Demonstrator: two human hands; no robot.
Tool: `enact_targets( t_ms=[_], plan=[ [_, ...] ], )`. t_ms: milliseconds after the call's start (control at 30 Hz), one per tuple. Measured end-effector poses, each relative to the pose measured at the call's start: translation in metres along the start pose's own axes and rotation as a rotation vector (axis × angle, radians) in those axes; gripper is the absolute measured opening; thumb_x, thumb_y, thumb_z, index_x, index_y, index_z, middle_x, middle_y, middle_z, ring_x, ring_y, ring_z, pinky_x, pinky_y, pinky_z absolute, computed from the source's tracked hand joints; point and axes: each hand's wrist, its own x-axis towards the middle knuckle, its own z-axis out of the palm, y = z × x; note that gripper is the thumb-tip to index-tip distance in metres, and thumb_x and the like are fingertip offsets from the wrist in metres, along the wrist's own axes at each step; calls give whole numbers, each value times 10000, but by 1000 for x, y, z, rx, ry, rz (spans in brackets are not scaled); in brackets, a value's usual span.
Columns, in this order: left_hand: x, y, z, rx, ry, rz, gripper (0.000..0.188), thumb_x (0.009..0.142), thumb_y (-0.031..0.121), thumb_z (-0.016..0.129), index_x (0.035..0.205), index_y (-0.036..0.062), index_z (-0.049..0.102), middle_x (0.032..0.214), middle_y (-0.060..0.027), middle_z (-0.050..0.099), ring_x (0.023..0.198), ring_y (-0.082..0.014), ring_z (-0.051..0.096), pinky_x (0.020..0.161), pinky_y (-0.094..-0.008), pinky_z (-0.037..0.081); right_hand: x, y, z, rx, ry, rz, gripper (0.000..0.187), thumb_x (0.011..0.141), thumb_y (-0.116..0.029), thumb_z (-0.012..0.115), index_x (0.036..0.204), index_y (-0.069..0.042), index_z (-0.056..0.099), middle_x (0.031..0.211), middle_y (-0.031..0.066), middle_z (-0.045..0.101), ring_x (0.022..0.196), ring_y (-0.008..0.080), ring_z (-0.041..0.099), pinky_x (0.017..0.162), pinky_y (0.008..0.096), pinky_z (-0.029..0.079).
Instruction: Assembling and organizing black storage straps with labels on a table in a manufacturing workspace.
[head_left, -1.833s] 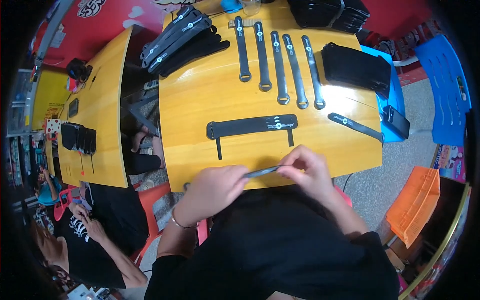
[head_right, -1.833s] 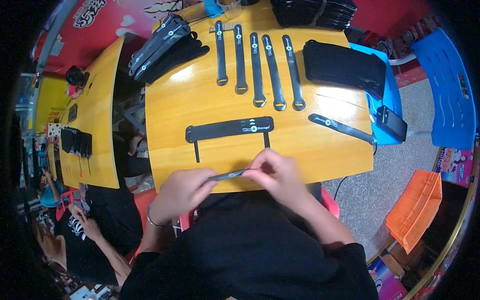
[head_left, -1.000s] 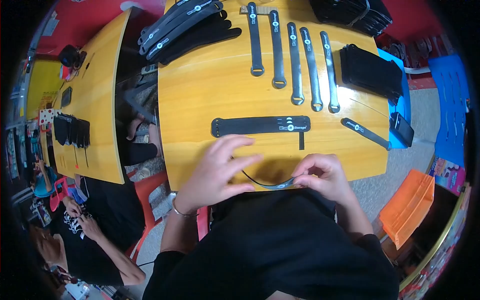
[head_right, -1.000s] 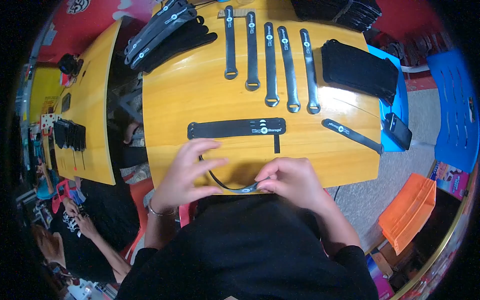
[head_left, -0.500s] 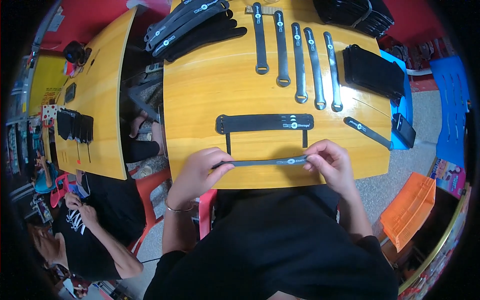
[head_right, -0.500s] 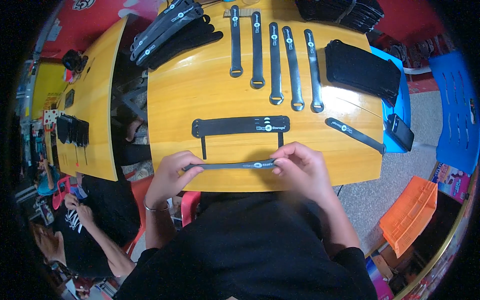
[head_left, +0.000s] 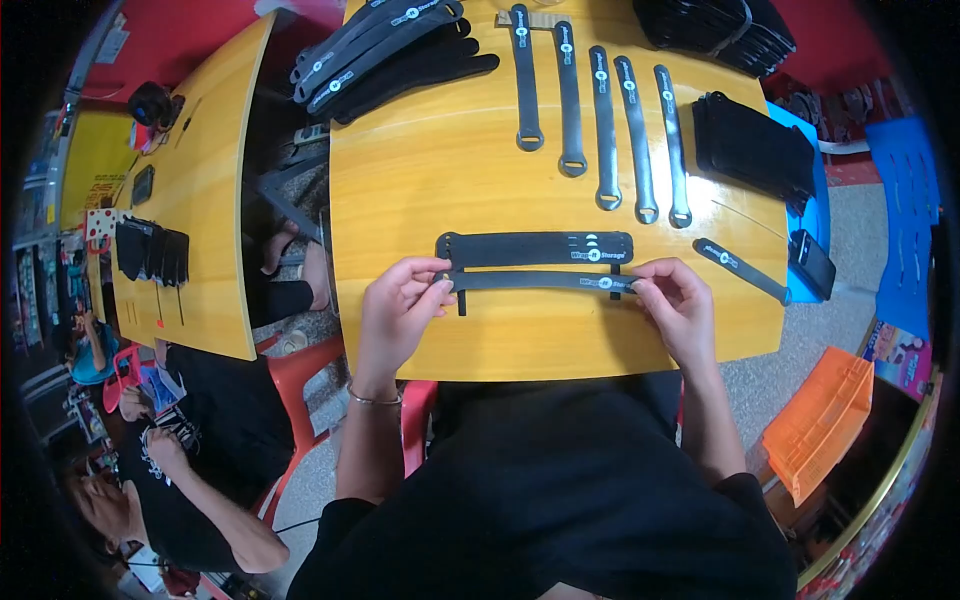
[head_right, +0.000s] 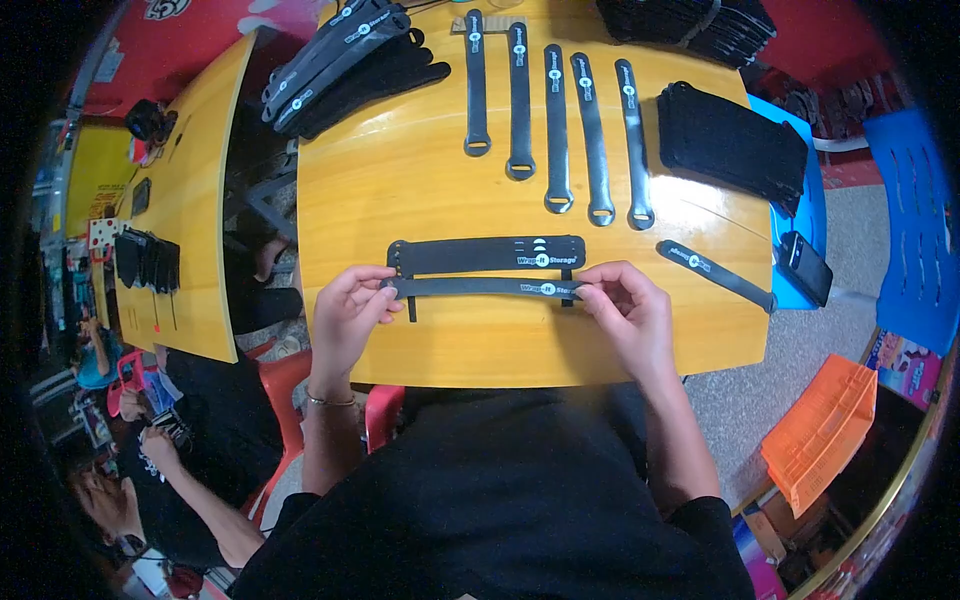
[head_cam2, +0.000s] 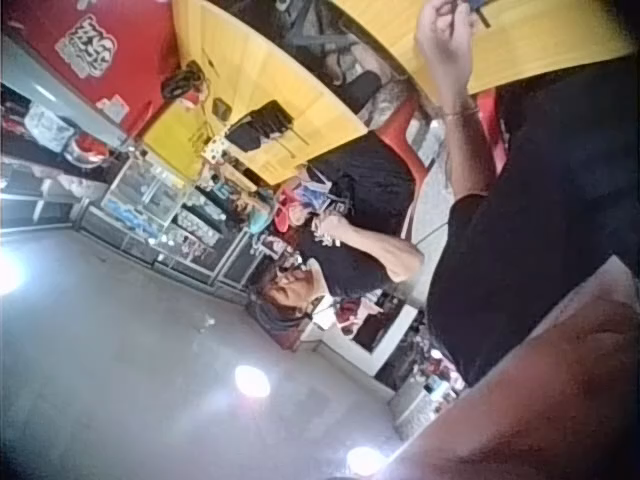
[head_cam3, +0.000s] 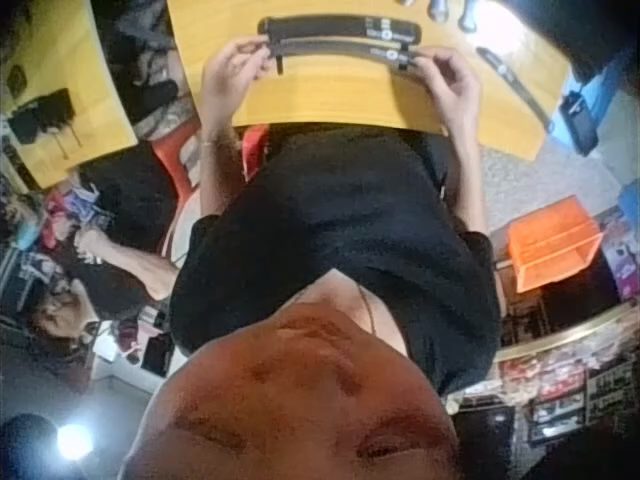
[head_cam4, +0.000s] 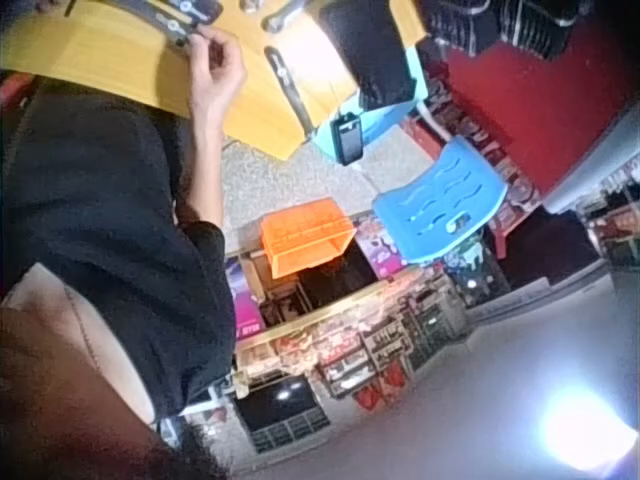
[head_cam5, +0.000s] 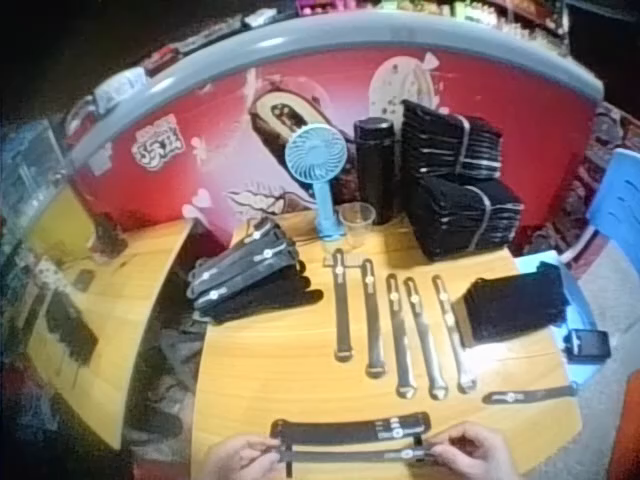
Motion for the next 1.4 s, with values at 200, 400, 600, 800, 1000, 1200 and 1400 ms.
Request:
enact_targets(
  t_ms=[200,400,600,800,1000,1200,1400],
  plan=[
    [10,-15,1,-85,59,71,97,871,-26,557,963,-53,555,851,-79,617,777,-117,643,659,-205,521,5,5,1,64,31,-23,110,841,-12,626,930,-12,562,762,-24,572,671,28,533,609,166,432],
    [13,-23,2,-93,82,77,88,872,-13,565,955,-43,561,825,-59,618,754,-102,638,636,-189,509,9,7,1,53,50,1,112,841,-23,631,926,-14,559,778,-10,582,667,47,551,617,177,449],
    [15,-21,5,-59,141,74,81,858,11,598,932,-11,573,784,-20,604,679,-61,598,576,-162,464,10,8,3,35,60,-30,102,846,-27,629,924,-4,568,782,-5,583,673,48,554,623,176,459],
    [17,-24,4,-62,147,94,70,852,0,596,906,-10,552,749,-2,577,630,-43,562,548,-154,441,11,8,6,23,73,-45,99,847,-30,630,923,-6,571,785,-11,582,673,39,548,618,170,455],
    [18,-23,6,-59,168,85,76,847,-4,600,897,-3,542,733,5,564,614,-32,550,530,-150,426,13,8,7,-26,71,-58,86,849,-29,626,913,-5,574,784,-14,582,674,36,545,619,170,455],
    [19,-22,7,-55,169,74,74,845,-11,597,895,-2,543,733,5,563,610,-31,549,524,-147,423,13,8,8,17,88,-34,81,853,-34,624,911,-7,575,783,-15,584,669,33,543,614,171,452],
    [19,-22,8,-74,178,75,68,846,-12,597,890,-12,545,733,1,561,613,-26,545,533,-149,437,15,11,7,3,83,-48,79,853,-34,622,909,-7,575,782,-13,585,674,35,545,612,171,449]
  ],
)
